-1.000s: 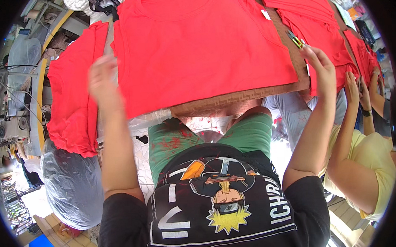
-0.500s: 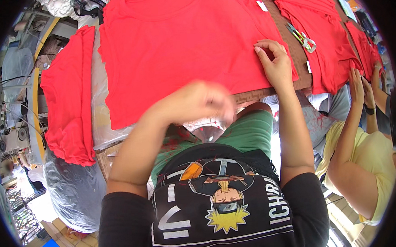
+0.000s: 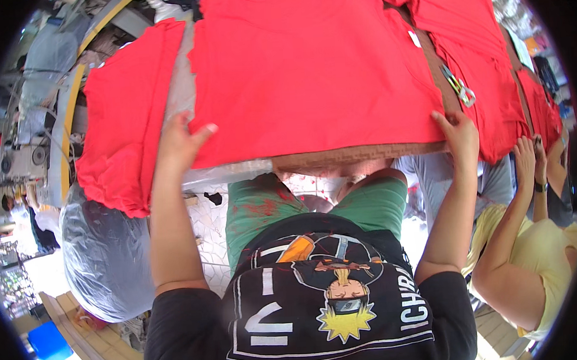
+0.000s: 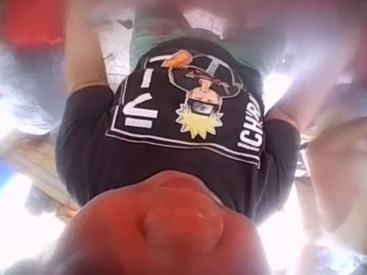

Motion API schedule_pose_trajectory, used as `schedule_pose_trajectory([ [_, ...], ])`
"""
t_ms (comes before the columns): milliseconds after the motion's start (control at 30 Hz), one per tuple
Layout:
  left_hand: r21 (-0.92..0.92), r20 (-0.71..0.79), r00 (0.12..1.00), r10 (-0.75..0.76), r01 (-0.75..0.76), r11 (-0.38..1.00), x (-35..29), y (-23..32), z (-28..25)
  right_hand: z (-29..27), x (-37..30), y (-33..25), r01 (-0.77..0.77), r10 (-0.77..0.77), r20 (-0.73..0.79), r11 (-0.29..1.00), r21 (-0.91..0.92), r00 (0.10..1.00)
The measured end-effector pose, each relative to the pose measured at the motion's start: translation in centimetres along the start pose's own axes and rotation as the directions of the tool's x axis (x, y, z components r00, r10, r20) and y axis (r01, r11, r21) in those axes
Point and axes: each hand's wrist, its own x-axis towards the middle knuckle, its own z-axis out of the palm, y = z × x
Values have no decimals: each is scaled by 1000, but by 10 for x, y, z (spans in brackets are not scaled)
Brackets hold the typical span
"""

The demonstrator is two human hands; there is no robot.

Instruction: The person trims loose threads and inspects red shirts using small shears, handling them one at a time on a table.

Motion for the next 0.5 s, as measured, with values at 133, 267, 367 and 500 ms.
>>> schedule_pose_trajectory([
  [133,-41,218,971,-102,114,993,-11,33,4,-3,1,-2,-20,6,205,998,63,979],
  [267,-779,269,959,89,162,606,-5,38,-29,-22,26,10,8,-187,112,544,839,976],
  [367,-910,-83,990,110,-121,396,-15,46,-109,-102,47,-35,15,-122,-15,-5,1000,992],
  [500,-951,-259,865,429,-151,-271,-33,20,-215,-169,48,-122,158,-418,-221,-180,971,881],
])
